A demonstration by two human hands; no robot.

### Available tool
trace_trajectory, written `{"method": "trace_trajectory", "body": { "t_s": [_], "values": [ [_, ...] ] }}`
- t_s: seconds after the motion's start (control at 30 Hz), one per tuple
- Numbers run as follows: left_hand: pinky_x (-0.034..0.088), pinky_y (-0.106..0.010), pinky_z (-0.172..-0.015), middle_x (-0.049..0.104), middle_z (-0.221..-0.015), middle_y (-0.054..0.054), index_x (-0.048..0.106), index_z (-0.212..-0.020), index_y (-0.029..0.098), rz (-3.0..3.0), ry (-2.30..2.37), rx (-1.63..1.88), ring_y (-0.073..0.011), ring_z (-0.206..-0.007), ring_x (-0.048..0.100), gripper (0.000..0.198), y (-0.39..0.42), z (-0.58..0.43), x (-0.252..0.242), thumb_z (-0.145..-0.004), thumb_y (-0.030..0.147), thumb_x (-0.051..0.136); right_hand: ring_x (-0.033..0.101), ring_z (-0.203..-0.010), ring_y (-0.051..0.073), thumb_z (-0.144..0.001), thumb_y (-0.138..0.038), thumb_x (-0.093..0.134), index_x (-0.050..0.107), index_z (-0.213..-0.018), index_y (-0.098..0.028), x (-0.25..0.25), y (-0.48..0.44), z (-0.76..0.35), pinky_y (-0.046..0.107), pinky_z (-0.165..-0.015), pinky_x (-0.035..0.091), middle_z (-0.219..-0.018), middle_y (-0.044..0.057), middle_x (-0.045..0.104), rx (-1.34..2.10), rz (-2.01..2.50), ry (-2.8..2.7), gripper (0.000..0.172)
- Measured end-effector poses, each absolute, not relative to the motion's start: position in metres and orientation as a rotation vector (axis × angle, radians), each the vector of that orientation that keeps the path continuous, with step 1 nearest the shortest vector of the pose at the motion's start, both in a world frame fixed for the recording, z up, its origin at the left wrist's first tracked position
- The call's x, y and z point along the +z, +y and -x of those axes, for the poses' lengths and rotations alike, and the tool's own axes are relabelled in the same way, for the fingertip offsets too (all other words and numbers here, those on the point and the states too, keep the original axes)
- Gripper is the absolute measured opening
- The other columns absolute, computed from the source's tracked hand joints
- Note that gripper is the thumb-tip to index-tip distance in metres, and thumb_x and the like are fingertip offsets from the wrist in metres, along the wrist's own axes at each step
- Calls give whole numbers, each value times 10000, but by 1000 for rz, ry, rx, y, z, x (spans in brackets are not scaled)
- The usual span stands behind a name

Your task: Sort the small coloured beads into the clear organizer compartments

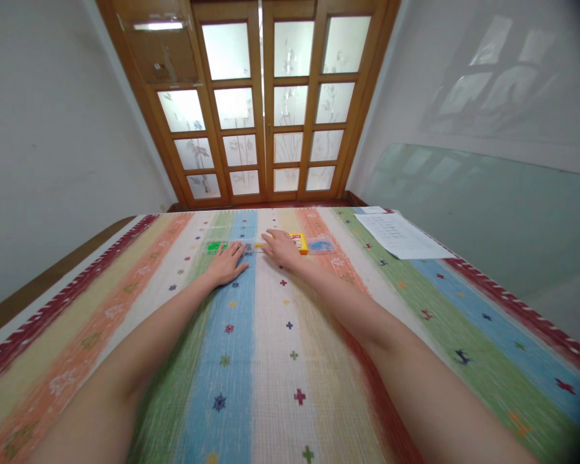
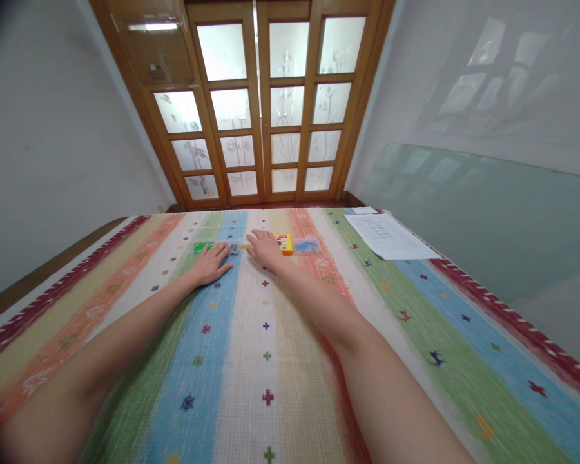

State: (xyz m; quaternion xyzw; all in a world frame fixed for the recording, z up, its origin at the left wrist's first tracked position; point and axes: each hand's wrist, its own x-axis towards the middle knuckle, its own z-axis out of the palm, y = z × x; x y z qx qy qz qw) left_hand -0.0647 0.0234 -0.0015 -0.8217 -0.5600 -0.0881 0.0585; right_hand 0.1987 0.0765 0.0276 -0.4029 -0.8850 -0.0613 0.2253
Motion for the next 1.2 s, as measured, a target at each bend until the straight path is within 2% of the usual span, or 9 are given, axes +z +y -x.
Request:
{"method": "trace_trajectory", "body": {
  "t_s": [0.13, 0.27, 0.5, 0.63, 0.77, 0.83, 1.0, 1.13, 1.2],
  "values": [
    [133, -584, -1313, 315, -1718, -110, 360, -1645, 243, 2500, -1710, -252, -322, -1603, 263, 686, 24, 66, 1, -1054, 589, 371, 531, -1311, 284, -1066, -360, 563, 669, -1293, -196, 19, 69, -196, 485, -1189, 316, -1385, 133, 637, -171, 1028, -2556, 300],
    [148, -548, -1322, 409, -1675, -94, 425, -1603, 243, 2439, -1683, -403, -289, -1570, 332, 603, 28, 70, 12, -1072, 520, 356, 542, -1314, 301, -1076, -371, 532, 620, -1359, -173, 12, 63, -195, 530, -1204, 292, -1410, 148, 629, -238, 1040, -2581, 356],
    [261, -555, -1272, 474, -1607, -160, 502, -1526, 161, 2127, -1787, -648, -333, -1487, 414, 545, 59, 99, 39, -1033, 390, 457, 571, -1268, 315, -1040, -113, 375, 610, -1378, -103, 14, 60, -189, 520, -1258, 198, -1367, 191, 637, -461, 999, -2712, 412],
    [270, -567, -1256, 523, -1569, -158, 502, -1523, 158, 2123, -1849, -556, -339, -1460, 445, 559, 65, 110, 38, -1020, 399, 478, 581, -1227, 328, -1023, -111, 406, 628, -1333, -103, 16, 58, -185, 529, -1213, 265, -1303, 202, 657, -390, 1067, -2728, 381],
    [255, -548, -1266, 614, -1483, -138, 575, -1468, 189, 2196, -1870, -446, -319, -1402, 521, 519, 50, 110, 24, -1056, 445, 391, 557, -1274, 296, -1072, -193, 415, 612, -1356, -157, 15, 59, -197, 535, -1197, 289, -1393, 162, 621, -233, 1027, -2652, 348],
    [267, -518, -1269, 572, -1538, -127, 570, -1484, 197, 2285, -1852, -359, -308, -1440, 494, 545, 40, 111, 12, -1060, 478, 372, 527, -1324, 275, -1089, -280, 440, 615, -1375, -181, 13, 60, -211, 500, -1209, 290, -1444, 140, 593, -149, 986, -2609, 349],
    [190, -520, -1304, 280, -1729, -133, 348, -1643, 144, 2368, -1847, -243, -309, -1605, 246, 722, 29, 118, -8, -1063, 571, 298, 439, -1423, 261, -1067, -308, 465, 606, -1446, -215, 10, 59, -261, 447, -1218, 305, -1520, 116, 543, -45, 1050, -2466, 416],
    [159, -512, -1315, 233, -1745, -122, 302, -1666, 157, 2405, -1855, -204, -298, -1626, 190, 765, 30, 120, -8, -1053, 616, 292, 478, -1365, 289, -1062, -315, 455, 612, -1432, -205, 9, 56, -300, 457, -1167, 350, -1513, 137, 540, -84, 1311, -2355, 417],
    [147, -566, -1307, 218, -1752, -98, 291, -1673, 200, 2395, -1901, -204, -309, -1629, 173, 754, 30, 119, -6, -1051, 626, 290, 503, -1317, 302, -1059, -332, 472, 635, -1376, -191, 7, 55, -313, 456, -1143, 361, -1461, 153, 573, -125, 1435, -2324, 383]
  ]
}}
